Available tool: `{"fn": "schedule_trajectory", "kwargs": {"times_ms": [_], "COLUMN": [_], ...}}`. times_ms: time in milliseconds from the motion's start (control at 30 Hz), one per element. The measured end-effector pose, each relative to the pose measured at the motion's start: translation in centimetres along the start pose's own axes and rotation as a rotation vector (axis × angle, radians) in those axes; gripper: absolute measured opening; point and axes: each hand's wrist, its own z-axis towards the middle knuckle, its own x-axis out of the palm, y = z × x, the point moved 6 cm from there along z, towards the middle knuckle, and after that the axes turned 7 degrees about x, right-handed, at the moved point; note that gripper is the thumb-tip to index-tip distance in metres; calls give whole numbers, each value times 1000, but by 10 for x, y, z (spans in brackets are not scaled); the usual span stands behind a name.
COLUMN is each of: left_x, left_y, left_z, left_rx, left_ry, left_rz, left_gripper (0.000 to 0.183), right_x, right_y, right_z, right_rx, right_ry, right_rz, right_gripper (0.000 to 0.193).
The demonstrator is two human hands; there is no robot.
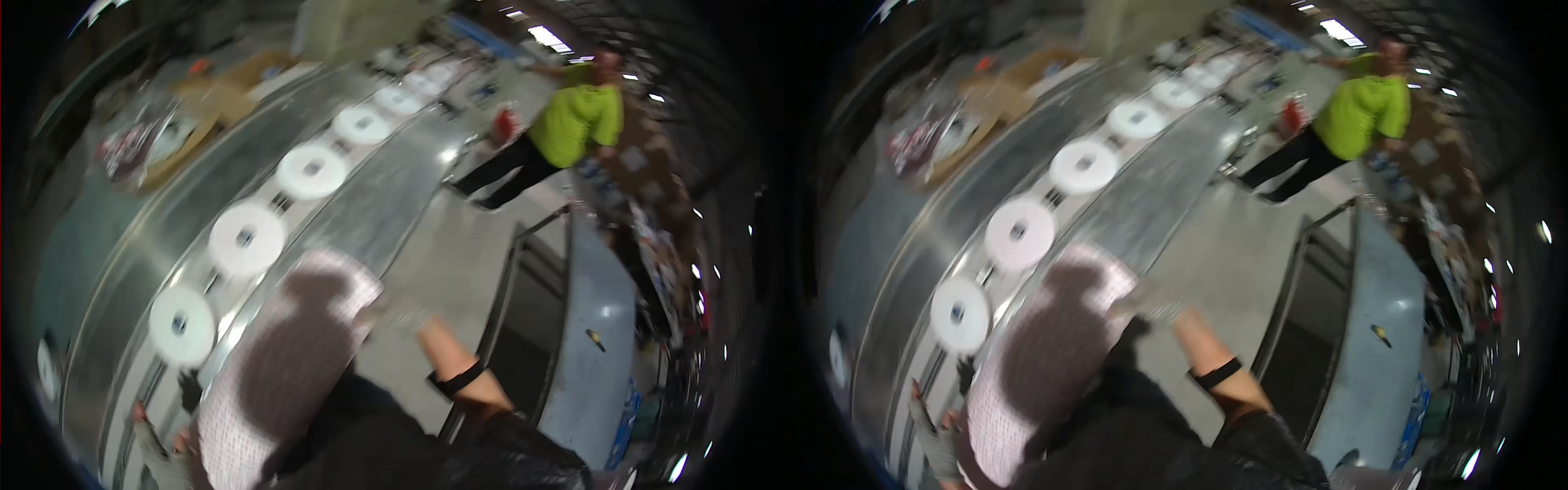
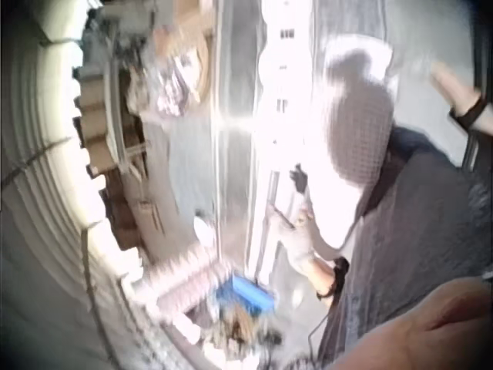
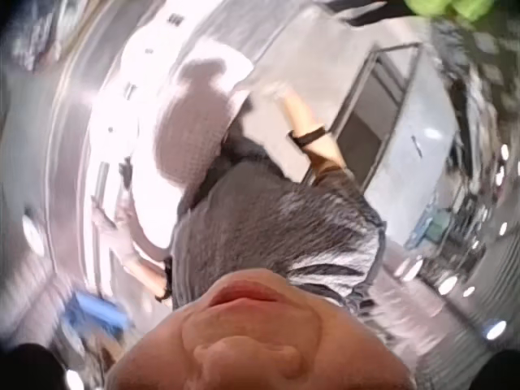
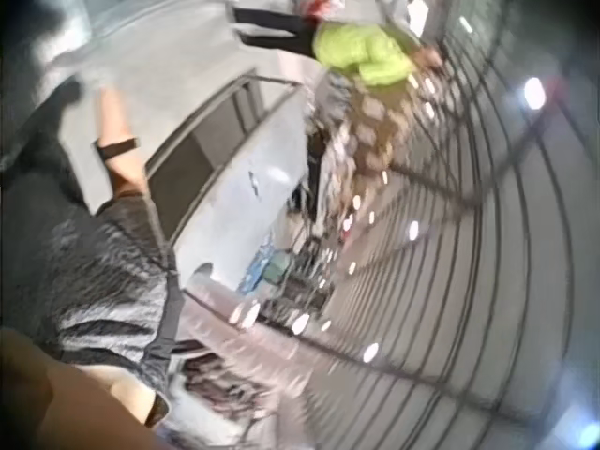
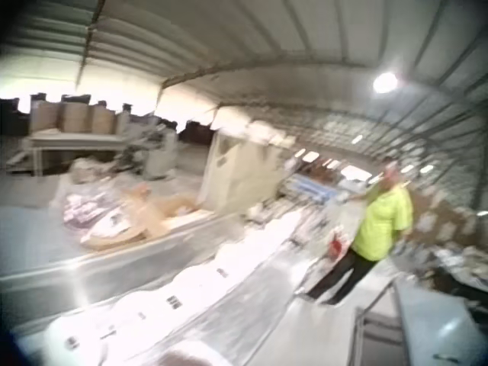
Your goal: Packing smaller rolls of tape into a larger protective plastic sleeve.
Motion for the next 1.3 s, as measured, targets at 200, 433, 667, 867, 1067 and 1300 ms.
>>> {"fn": "schedule_trajectory", "kwargs": {"times_ms": [200,433,667,867,1067,1300], "left_x": [164,160,177,161,148,152], "left_y": [-85,-146,-142,-151,-117,-98], "left_z": [70,98,111,87,124,205], "left_rx": [293,-12,32,130,-24,4], "left_ry": [342,574,621,455,405,-106], "left_rz": [20,151,169,219,-80,-663], "left_gripper": [99,105,116,120,126,121], "right_x": [11,19,-11,-28,-22,40], "right_y": [33,15,68,67,82,190], "right_z": [-15,16,25,62,65,73], "right_rx": [-407,-819,-963,-357,-267,-577], "right_ry": [-118,-249,-108,349,315,154], "right_rz": [121,-202,-70,502,1065,819], "right_gripper": [101,96,107,100,67,58]}}
